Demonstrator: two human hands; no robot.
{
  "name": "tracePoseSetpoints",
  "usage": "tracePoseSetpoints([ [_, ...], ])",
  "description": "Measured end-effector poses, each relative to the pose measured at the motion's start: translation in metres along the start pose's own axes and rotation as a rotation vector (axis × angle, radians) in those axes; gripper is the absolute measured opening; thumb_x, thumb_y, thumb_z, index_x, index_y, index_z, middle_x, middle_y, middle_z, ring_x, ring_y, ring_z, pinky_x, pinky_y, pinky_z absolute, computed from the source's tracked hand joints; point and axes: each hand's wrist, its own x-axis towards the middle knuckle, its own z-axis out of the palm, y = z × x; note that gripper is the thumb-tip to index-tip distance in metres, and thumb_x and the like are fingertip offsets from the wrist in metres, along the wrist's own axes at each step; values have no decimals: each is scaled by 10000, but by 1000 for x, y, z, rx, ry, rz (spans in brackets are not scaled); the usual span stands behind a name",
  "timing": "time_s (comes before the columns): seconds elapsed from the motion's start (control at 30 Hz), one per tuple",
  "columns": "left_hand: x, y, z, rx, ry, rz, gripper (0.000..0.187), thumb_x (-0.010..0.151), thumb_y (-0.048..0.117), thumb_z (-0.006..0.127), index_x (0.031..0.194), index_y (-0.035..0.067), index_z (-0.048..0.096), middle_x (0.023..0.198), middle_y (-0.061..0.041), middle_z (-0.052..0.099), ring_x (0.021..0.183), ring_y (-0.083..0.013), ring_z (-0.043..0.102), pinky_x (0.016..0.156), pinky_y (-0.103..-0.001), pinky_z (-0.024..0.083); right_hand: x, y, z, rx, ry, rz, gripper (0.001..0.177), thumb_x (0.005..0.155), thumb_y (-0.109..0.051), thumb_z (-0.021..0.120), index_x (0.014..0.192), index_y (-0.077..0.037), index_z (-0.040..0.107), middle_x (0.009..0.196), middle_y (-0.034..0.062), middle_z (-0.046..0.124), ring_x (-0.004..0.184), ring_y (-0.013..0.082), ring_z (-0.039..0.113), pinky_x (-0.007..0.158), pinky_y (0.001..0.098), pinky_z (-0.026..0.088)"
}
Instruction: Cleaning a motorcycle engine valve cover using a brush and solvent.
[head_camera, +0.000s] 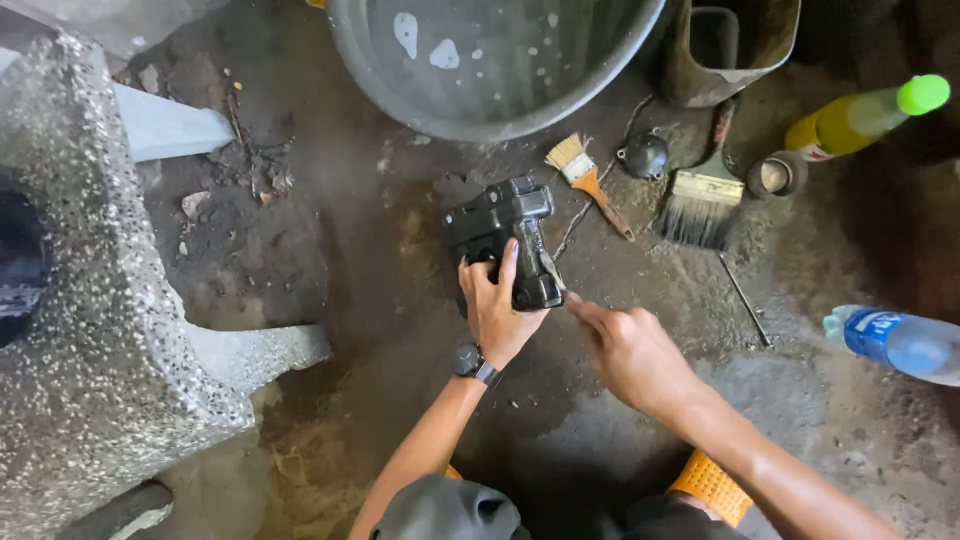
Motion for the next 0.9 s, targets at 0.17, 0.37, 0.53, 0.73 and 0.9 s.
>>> tracePoseSetpoints([
  [0.17,4,3,6,3,-29,20,1006,688,323,937,1547,136,450,1112,-194,479,1115,-444,489,1143,-651,342,22,4,-3,-72,-61,91,342,896,-46,633,1234,-38,685,911,288,683,779,440,691,704,498,567],
  [0.37,10,7,1,-47,16,-14,1008,687,317,936,1545,131,441,1151,-210,498,1164,-477,482,1081,-591,370,20,-5,-17,-25,-128,122,359,878,-37,627,1229,-39,700,843,293,668,734,426,715,695,474,584],
  [0.53,9,4,-6,-24,-15,-61,1020,644,310,944,1523,127,461,1088,-198,511,1077,-442,507,1098,-618,367,15,-6,-21,-36,-120,64,334,884,-44,638,1210,-17,710,897,289,677,754,438,707,686,481,578],
  [0.73,19,6,-1,-26,-3,10,1053,626,307,949,1527,110,442,1087,-211,512,1082,-448,500,1069,-617,361,29,3,-12,-38,-37,-31,315,895,-28,631,1200,0,706,910,266,706,711,397,723,686,471,596],
  [0.9,26,17,-13,-79,23,-103,1038,621,281,942,1527,130,456,1064,-202,505,1053,-421,500,1000,-555,406,-31,-15,12,-84,-18,60,428,912,-26,619,1341,-32,623,786,230,680,626,379,695,593,470,571],
])
